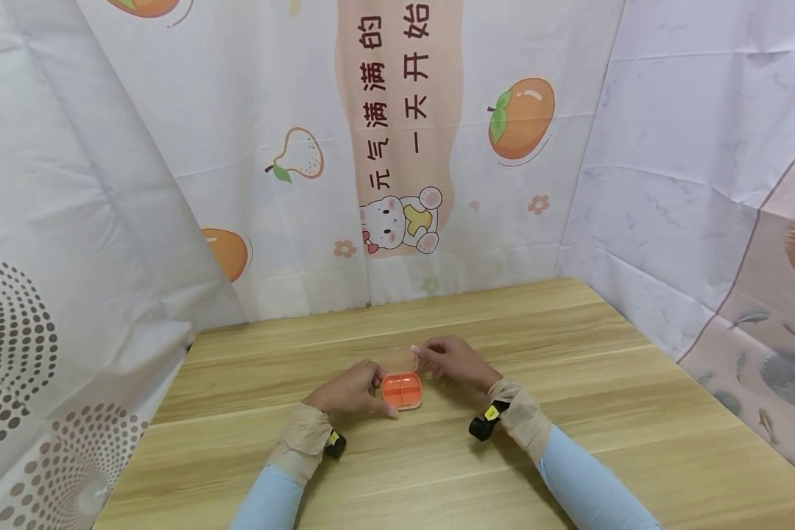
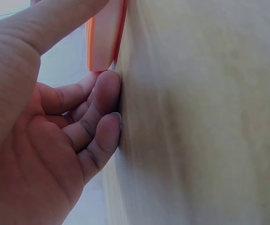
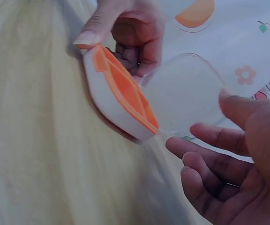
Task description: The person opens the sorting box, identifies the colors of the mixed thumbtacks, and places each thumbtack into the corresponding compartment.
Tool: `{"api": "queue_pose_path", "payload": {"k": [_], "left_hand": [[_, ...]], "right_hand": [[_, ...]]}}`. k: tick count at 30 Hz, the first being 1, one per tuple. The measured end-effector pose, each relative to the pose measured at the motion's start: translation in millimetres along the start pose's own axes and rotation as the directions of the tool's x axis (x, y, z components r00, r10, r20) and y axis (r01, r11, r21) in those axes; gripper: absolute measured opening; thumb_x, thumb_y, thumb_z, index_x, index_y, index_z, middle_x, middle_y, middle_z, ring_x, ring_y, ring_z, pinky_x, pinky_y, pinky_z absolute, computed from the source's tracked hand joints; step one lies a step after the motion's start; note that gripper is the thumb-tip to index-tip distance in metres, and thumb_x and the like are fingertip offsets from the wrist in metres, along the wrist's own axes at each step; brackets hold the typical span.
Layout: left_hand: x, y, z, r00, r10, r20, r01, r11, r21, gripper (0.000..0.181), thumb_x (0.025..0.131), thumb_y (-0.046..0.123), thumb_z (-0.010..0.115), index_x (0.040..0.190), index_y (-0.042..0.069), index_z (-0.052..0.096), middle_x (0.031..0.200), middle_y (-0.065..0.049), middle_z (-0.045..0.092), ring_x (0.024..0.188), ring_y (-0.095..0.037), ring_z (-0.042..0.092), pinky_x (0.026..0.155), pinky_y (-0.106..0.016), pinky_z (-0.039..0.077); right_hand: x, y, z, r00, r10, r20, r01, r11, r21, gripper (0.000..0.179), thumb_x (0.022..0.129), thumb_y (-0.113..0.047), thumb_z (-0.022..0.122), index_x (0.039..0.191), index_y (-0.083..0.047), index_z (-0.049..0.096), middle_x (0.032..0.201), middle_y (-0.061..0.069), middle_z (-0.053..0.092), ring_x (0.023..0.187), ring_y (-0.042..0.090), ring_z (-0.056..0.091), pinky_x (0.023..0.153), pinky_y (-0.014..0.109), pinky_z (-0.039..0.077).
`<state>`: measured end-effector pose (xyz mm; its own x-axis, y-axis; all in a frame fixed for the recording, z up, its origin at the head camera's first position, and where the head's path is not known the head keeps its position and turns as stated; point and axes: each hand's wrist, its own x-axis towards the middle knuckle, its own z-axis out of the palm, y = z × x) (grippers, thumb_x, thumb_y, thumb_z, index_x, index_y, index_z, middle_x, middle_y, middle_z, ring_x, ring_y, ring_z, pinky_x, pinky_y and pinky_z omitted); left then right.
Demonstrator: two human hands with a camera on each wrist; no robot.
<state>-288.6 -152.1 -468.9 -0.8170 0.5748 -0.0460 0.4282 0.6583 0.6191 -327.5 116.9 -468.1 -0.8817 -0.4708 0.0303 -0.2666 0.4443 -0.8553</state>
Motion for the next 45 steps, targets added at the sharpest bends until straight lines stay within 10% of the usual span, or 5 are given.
{"api": "queue_pose_path", "payload": {"k": [12, 45], "left_hand": [[-0.6, 1.4, 0.0, 1.0, -0.007, -0.004, 0.007, 1.0, -0.007, 0.06, 0.076, 0.042, 0.093, 0.105, 0.006, 0.055, 0.098, -0.006, 0.054, 0.083, -0.015, 0.05, 0.07, -0.027, 0.046], [-0.9, 1.1, 0.5, 1.0, 0.013, 0.004, -0.013, 1.0, -0.02, 0.06, 0.078, 0.039, 0.092, 0.108, 0.003, 0.055, 0.1, -0.008, 0.054, 0.084, -0.016, 0.049, 0.072, -0.029, 0.045]], "right_hand": [[-3.0, 0.4, -7.1, 0.997, -0.063, 0.053, 0.067, 0.993, -0.096, 0.016, 0.1, -0.029, 0.07, 0.103, -0.013, 0.074, 0.092, 0.005, 0.073, 0.074, 0.022, 0.067, 0.063, 0.034, 0.055], [-8.8, 14.3, -50.2, 0.977, -0.157, 0.146, 0.198, 0.921, -0.335, 0.007, 0.096, -0.02, 0.075, 0.098, -0.014, 0.078, 0.087, -0.008, 0.072, 0.073, 0.009, 0.06, 0.066, 0.029, 0.05]]}}
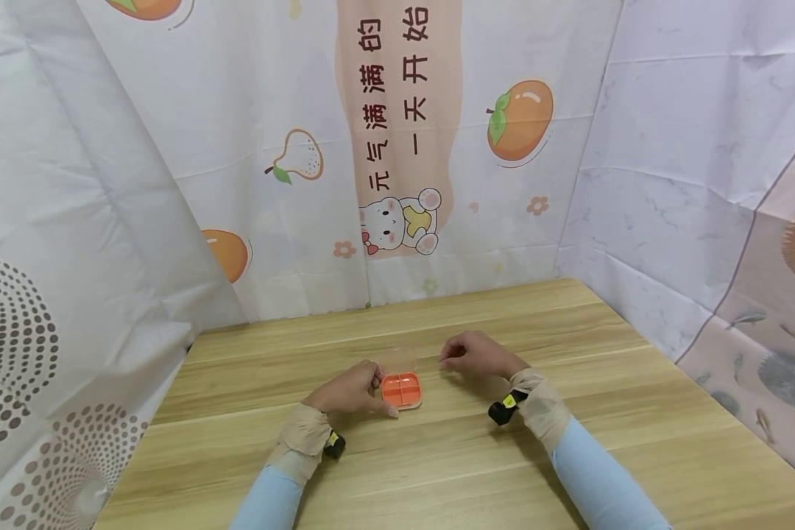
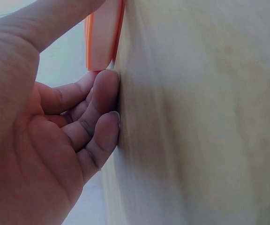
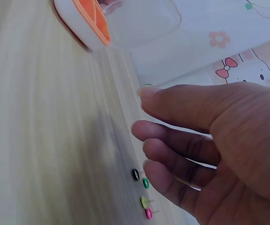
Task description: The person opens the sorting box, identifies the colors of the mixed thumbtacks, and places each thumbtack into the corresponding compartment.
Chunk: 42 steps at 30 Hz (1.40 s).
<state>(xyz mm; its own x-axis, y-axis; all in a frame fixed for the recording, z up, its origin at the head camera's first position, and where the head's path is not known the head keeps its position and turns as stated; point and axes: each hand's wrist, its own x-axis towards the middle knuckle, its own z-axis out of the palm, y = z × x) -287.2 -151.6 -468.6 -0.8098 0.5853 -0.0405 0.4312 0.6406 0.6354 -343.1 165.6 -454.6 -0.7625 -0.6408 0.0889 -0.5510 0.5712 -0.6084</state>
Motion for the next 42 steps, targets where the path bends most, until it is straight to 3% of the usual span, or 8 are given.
{"api": "queue_pose_path", "payload": {"k": [10, 17, 27, 42], "left_hand": [[0.7, -0.2, -1.5, 1.0, -0.012, -0.005, 0.012, 1.0, 0.014, 0.061, 0.077, 0.042, 0.092, 0.108, 0.005, 0.055, 0.098, -0.005, 0.054, 0.083, -0.015, 0.05, 0.072, -0.028, 0.047], [1.2, -0.2, -2.3, 1.0, -0.013, -0.01, 0.013, 1.0, 0.013, 0.061, 0.077, 0.041, 0.092, 0.106, 0.004, 0.055, 0.098, -0.006, 0.054, 0.083, -0.016, 0.051, 0.071, -0.03, 0.047], [-1.2, 0.9, -1.3, 1.0, -0.024, -0.002, 0.024, 1.0, 0.013, 0.061, 0.078, 0.043, 0.091, 0.108, 0.004, 0.055, 0.099, -0.006, 0.054, 0.085, -0.016, 0.05, 0.073, -0.03, 0.047], [-1.0, 0.7, -0.7, 1.0, -0.007, -0.003, 0.007, 1.0, 0.008, 0.061, 0.078, 0.042, 0.091, 0.108, 0.003, 0.056, 0.099, -0.008, 0.054, 0.085, -0.016, 0.049, 0.073, -0.03, 0.046]], "right_hand": [[-6.9, 10.8, -14.9, 0.998, 0.048, -0.034, -0.048, 0.999, 0.005, 0.011, 0.097, -0.021, 0.074, 0.102, -0.012, 0.078, 0.093, -0.004, 0.073, 0.08, 0.013, 0.061, 0.073, 0.033, 0.05], [-7.6, 15.5, -19.8, 0.998, 0.052, -0.034, -0.052, 0.999, -0.014, 0.01, 0.098, -0.019, 0.073, 0.101, -0.012, 0.078, 0.092, -0.004, 0.073, 0.077, 0.013, 0.06, 0.069, 0.033, 0.049], [-7.8, 26.5, -15.6, 0.99, 0.111, -0.082, -0.115, 0.993, -0.039, 0.006, 0.096, -0.019, 0.075, 0.098, -0.015, 0.079, 0.089, -0.009, 0.072, 0.077, 0.011, 0.059, 0.07, 0.032, 0.048], [-5.4, 28.1, -5.9, 0.98, 0.123, -0.155, -0.141, 0.984, -0.113, 0.003, 0.094, -0.016, 0.077, 0.093, -0.014, 0.079, 0.085, -0.008, 0.072, 0.074, 0.008, 0.058, 0.069, 0.031, 0.049]]}}
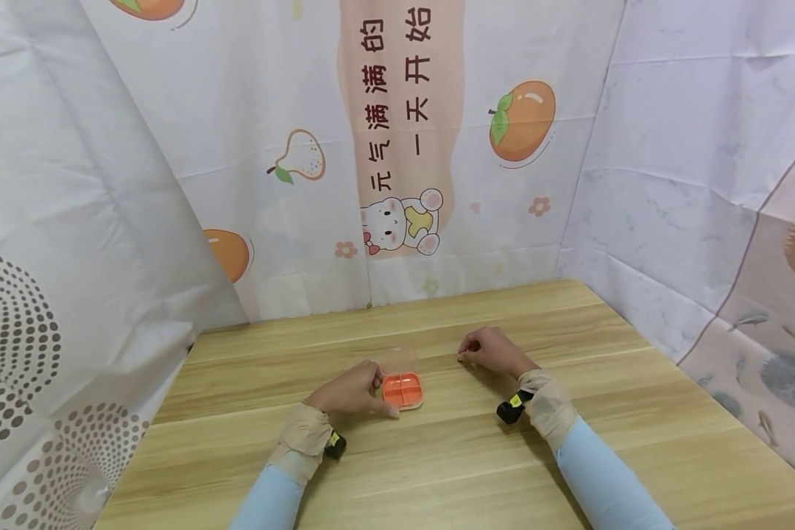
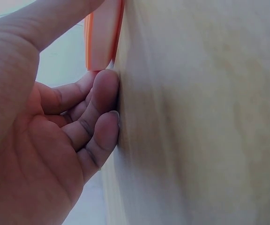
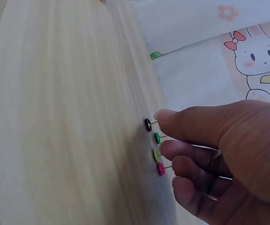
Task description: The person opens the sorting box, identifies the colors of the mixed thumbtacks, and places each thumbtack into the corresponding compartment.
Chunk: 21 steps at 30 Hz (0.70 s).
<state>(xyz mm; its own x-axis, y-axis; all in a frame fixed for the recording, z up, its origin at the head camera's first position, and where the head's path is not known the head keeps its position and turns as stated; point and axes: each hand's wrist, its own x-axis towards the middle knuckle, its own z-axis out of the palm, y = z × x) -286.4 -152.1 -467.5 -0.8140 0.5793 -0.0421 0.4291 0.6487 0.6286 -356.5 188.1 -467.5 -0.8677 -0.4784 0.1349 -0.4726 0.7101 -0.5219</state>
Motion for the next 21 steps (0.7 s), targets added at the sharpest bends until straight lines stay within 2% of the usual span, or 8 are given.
{"api": "queue_pose_path", "payload": {"k": [10, 21], "left_hand": [[0.5, -0.9, 1.0, 1.0, -0.022, 0.002, 0.022, 1.0, 0.011, 0.062, 0.077, 0.045, 0.091, 0.109, 0.006, 0.055, 0.1, -0.005, 0.055, 0.085, -0.014, 0.049, 0.074, -0.028, 0.047], [0.6, -1.0, 1.1, 1.0, -0.004, 0.001, 0.004, 1.0, 0.007, 0.061, 0.077, 0.043, 0.091, 0.108, 0.005, 0.056, 0.099, -0.006, 0.055, 0.083, -0.014, 0.05, 0.072, -0.028, 0.047]], "right_hand": [[-2.0, -3.9, -0.3, 1.0, -0.01, 0.001, 0.01, 1.0, -0.01, 0.004, 0.094, -0.015, 0.077, 0.091, -0.013, 0.079, 0.082, -0.007, 0.072, 0.071, 0.009, 0.057, 0.068, 0.032, 0.049], [-0.7, -4.3, 2.9, 1.0, -0.005, 0.004, 0.005, 1.0, -0.022, 0.005, 0.093, -0.018, 0.078, 0.089, -0.016, 0.077, 0.074, -0.01, 0.065, 0.066, 0.01, 0.054, 0.063, 0.029, 0.045]]}}
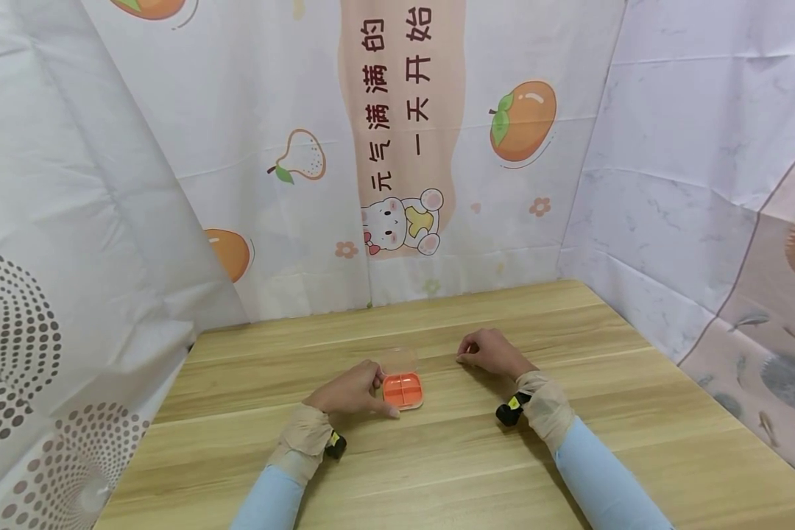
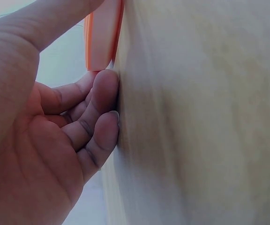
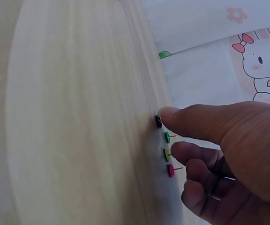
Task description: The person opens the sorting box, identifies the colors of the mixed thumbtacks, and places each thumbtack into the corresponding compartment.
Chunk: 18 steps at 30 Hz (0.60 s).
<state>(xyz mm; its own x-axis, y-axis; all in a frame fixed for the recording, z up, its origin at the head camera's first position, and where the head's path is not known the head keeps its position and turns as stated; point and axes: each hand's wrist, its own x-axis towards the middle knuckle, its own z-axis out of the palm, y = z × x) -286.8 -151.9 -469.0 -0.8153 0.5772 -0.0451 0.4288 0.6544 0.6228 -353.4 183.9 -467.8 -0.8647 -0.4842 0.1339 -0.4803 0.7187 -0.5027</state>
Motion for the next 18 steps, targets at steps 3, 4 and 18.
{"api": "queue_pose_path", "payload": {"k": [3, 4, 18], "left_hand": [[-0.2, -1.0, 0.5, 1.0, 0.004, 0.002, -0.004, 1.0, -0.001, 0.061, 0.078, 0.043, 0.091, 0.108, 0.005, 0.055, 0.099, -0.006, 0.054, 0.084, -0.014, 0.049, 0.072, -0.028, 0.047], [0.2, -1.5, 0.6, 1.0, 0.011, 0.003, -0.011, 1.0, -0.002, 0.061, 0.078, 0.043, 0.091, 0.108, 0.005, 0.055, 0.099, -0.006, 0.054, 0.084, -0.015, 0.049, 0.072, -0.029, 0.047], [1.4, -3.8, 1.0, 1.0, 0.008, 0.005, -0.008, 1.0, 0.0, 0.062, 0.079, 0.047, 0.089, 0.11, 0.007, 0.054, 0.101, -0.004, 0.054, 0.083, -0.013, 0.051, 0.073, -0.028, 0.048]], "right_hand": [[-0.2, 0.6, 2.0, 1.0, -0.007, 0.003, 0.007, 1.0, -0.009, 0.006, 0.094, -0.018, 0.077, 0.089, -0.015, 0.076, 0.074, -0.01, 0.066, 0.065, 0.009, 0.054, 0.063, 0.029, 0.046], [0.0, 1.0, 2.2, 1.0, -0.012, 0.002, 0.012, 1.0, -0.014, 0.006, 0.095, -0.018, 0.077, 0.089, -0.015, 0.077, 0.075, -0.01, 0.066, 0.066, 0.008, 0.054, 0.063, 0.029, 0.046], [-1.6, 0.8, 1.0, 0.999, -0.04, -0.001, 0.04, 0.998, -0.041, 0.009, 0.098, -0.015, 0.073, 0.091, -0.009, 0.076, 0.08, -0.005, 0.069, 0.068, 0.007, 0.056, 0.066, 0.031, 0.049]]}}
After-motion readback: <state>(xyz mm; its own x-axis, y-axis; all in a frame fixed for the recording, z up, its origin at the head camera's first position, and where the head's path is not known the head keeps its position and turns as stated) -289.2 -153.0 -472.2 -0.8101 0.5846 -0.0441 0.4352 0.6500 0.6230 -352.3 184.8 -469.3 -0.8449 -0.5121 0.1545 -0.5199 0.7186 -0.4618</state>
